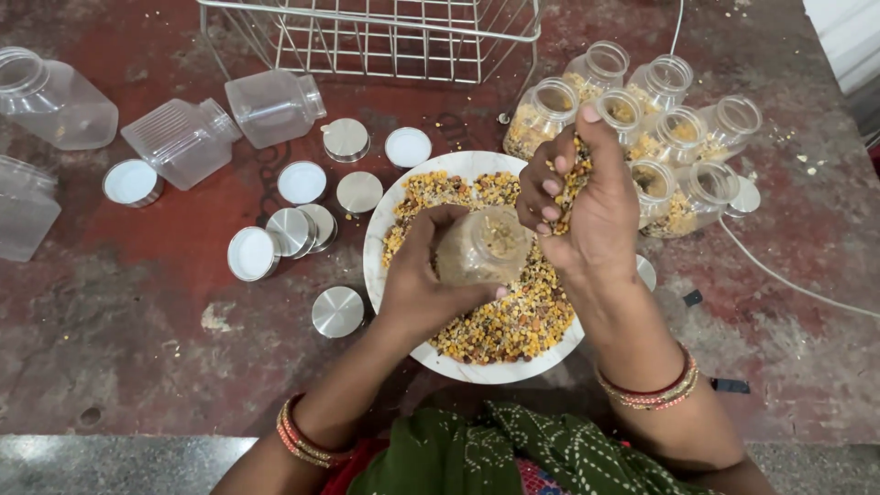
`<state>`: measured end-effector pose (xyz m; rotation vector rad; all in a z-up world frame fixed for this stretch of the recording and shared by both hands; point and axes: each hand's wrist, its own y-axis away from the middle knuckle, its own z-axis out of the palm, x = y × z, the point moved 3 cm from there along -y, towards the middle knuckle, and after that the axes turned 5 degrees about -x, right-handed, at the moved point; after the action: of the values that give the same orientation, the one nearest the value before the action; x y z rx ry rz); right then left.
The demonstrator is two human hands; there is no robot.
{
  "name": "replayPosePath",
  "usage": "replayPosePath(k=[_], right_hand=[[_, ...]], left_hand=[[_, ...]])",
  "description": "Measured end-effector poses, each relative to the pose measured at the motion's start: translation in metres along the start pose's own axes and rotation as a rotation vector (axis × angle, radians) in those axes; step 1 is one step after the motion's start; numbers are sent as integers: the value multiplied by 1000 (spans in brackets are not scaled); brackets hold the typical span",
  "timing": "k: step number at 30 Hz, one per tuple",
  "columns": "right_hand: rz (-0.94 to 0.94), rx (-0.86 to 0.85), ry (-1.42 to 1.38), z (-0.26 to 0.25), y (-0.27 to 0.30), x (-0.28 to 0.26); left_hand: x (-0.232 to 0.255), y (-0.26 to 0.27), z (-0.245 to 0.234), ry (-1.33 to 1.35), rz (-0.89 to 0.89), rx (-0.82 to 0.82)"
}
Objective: The person scoops mixed grains and seeds from a large white plate into small clear plastic jars using their hands. They repeatedly fill each jar and place it on the table among other filled jars. The process continues with multiple jars being filled one by one.
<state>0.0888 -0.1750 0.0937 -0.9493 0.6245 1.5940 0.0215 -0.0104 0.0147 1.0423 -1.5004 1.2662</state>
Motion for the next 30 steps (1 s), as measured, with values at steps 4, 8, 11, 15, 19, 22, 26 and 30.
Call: replayPosePath(k=[4, 8, 11, 15, 19, 22, 26, 30], right_hand=[[-46, 21, -21, -1, -2, 4], [-83, 37, -32, -10, -6, 11], [-76, 34, -55, -16, -9, 14], [-93, 41, -33, -22, -10, 15], [-132, 34, 22, -19, -8, 14], [-166, 33, 106, -15, -5, 13], [-179, -15, 152, -8, -2, 12], [-170, -63, 153, -5, -1, 11]], left_hand=[[2, -7, 4, -23, -41, -16], [4, -11, 8, -49, -54, 13], [3, -12, 8, -69, -49, 20], [2, -11, 9, -58, -73, 27], [3, -11, 9, -66, -60, 35], [4, -10, 9, -71, -68, 36], [4, -10, 9, -33, -99, 38], [5, -8, 8, -50, -60, 48]])
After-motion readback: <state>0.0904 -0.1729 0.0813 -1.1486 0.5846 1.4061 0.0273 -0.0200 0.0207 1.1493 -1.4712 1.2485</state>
